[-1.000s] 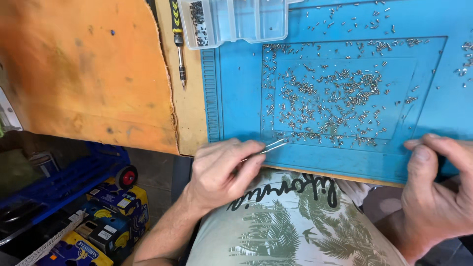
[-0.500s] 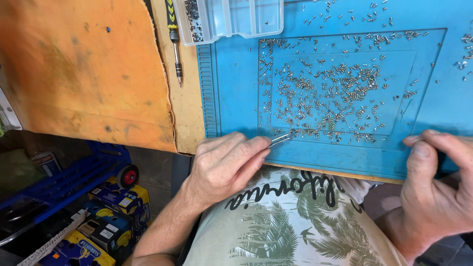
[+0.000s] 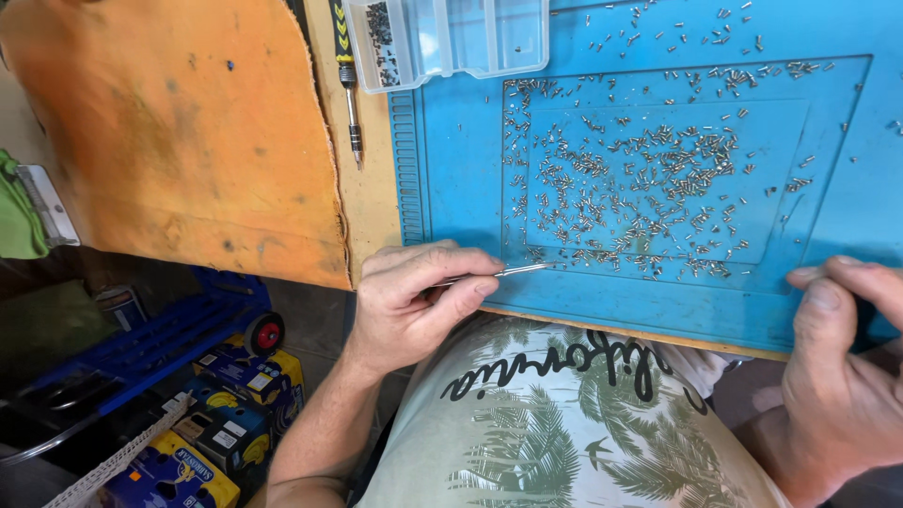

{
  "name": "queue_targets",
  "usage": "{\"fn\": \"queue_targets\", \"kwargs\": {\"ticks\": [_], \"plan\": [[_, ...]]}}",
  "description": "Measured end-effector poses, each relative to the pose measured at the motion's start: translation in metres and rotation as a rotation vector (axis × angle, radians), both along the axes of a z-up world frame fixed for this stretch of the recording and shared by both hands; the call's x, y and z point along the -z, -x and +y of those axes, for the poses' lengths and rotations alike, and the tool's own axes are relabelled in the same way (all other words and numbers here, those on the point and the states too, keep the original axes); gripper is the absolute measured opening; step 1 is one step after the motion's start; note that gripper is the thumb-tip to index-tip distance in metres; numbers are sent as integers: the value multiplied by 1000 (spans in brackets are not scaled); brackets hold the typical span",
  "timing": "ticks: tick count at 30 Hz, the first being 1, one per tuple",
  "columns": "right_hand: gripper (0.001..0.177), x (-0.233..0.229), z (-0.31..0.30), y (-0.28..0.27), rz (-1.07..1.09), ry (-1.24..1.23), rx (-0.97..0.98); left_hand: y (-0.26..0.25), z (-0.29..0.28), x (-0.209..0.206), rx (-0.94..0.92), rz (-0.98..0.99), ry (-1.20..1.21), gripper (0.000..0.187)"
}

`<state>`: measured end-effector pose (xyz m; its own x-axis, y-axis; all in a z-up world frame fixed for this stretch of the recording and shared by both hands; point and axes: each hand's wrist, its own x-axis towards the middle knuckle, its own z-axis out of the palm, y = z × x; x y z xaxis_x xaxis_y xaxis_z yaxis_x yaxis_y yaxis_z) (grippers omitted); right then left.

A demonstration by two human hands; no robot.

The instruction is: The person uses tweezers to pick up small screws from a blue tray and places them into a clear plastic compartment box. The person repeatedly picks up individual screws and transfers them to the storage container.

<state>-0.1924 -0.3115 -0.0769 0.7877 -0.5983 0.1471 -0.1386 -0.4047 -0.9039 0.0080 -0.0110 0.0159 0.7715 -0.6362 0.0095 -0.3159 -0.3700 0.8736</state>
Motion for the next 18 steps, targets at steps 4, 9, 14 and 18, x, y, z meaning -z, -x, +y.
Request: {"fn": "queue_targets", "kwargs": {"ticks": [4,9,14,18], "plan": [[9,3,0,7,62,-14,-14,-5,2,-9,24,-71,-10,14],[8,1,1,10,114,-17,-4,-9,5,-22,118,-186,-71,10],[12,8,-6,15,141,-1,-40,-7,5,-21,163,-234,-121,8],[6,6,-2,11,102,11,-4,-7,4,-18,158,-246,-132,7]]}}
